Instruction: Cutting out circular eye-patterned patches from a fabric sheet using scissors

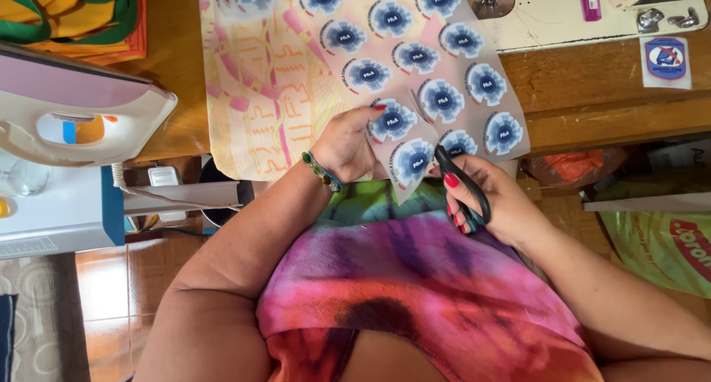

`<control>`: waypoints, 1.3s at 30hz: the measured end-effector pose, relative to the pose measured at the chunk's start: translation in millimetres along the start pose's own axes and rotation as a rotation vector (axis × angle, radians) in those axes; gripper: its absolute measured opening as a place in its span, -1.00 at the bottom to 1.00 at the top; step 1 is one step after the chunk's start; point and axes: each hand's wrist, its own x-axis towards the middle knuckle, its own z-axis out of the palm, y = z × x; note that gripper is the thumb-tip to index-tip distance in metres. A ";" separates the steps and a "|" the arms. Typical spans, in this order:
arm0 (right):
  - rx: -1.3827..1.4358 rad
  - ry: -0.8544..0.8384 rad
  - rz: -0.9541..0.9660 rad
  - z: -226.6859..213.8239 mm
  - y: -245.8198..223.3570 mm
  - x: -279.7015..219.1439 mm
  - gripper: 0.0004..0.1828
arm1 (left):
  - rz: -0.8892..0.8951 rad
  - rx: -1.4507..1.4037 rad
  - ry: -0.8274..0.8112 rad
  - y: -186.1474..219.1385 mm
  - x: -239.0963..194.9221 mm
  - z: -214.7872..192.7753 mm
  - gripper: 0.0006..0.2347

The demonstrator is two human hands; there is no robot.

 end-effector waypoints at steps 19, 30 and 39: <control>0.058 -0.043 -0.004 -3.9 1.4 13.7 -0.69 | -0.051 -0.021 -0.131 -19.9 -8.5 -2.7 -0.74; -0.002 -0.018 -0.027 -8.6 11.3 9.6 -0.74 | -0.050 0.088 -0.144 -21.1 -26.4 6.3 -0.71; -0.086 -0.038 -0.015 -17.2 10.2 -16.5 -0.77 | 0.154 -0.037 0.071 23.6 -14.4 10.9 -0.60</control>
